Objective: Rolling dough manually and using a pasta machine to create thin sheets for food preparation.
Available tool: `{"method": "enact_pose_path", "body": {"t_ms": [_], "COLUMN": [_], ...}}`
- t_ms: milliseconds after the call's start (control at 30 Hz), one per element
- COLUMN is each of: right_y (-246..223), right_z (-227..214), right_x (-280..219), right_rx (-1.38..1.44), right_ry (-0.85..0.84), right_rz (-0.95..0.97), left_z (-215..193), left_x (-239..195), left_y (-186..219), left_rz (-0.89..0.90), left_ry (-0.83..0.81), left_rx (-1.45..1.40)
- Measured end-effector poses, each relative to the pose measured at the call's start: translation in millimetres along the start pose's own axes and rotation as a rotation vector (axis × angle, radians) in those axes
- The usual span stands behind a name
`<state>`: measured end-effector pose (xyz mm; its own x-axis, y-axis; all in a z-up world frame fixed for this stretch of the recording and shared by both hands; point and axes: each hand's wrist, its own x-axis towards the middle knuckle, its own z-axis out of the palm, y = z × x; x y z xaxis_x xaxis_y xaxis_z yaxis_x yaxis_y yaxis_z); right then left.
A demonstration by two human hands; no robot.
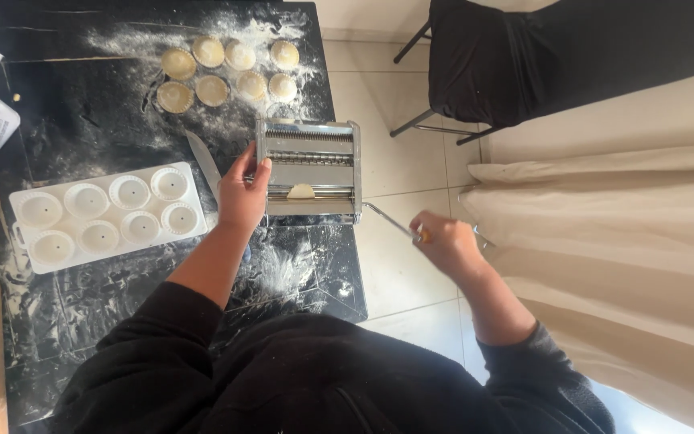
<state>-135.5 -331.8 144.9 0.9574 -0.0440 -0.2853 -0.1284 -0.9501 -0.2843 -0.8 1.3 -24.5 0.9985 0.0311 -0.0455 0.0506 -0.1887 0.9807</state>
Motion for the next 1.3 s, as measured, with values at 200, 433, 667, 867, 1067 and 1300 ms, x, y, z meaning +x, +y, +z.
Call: {"method": "enact_pose_path", "body": {"t_ms": [200,433,667,867,1067,1300], "right_y": [12.8,29.0,47.9,50.2,67.3,40.8], "right_z": [4.8,45.6,126.0,186.6,215.0,143.0], "right_x": [85.7,167.9,205.7,175.6,100.6,5.2], "right_rx": [-0.113,-0.145,-0.352,-0.464,-0.404,-0.258], "right_ry": [0.460,0.532,0.147,-0.196,-0.407,-0.456], "right_rz": [-0.145,-0.208,0.023,0.068,-0.021,-0.100], "left_z": [-1.8,-5.0,-5.0,-7.1,-0.6,-10.9], "left_x": [2.7,2.2,-0.6,4.0,3.0,3.0], "left_y": [6.8,23.2,22.7,20.3,4.3,17.1], "left_rz": [-0.087,-0.206,-0.209,-0.135,-0.074,-0.236], "left_ry": [-0.017,-0.055,-0.054,-0.046,-0.019,-0.095], "left_rx": [0.020,0.025,0.018,0.033,-0.029,-0.045]}}
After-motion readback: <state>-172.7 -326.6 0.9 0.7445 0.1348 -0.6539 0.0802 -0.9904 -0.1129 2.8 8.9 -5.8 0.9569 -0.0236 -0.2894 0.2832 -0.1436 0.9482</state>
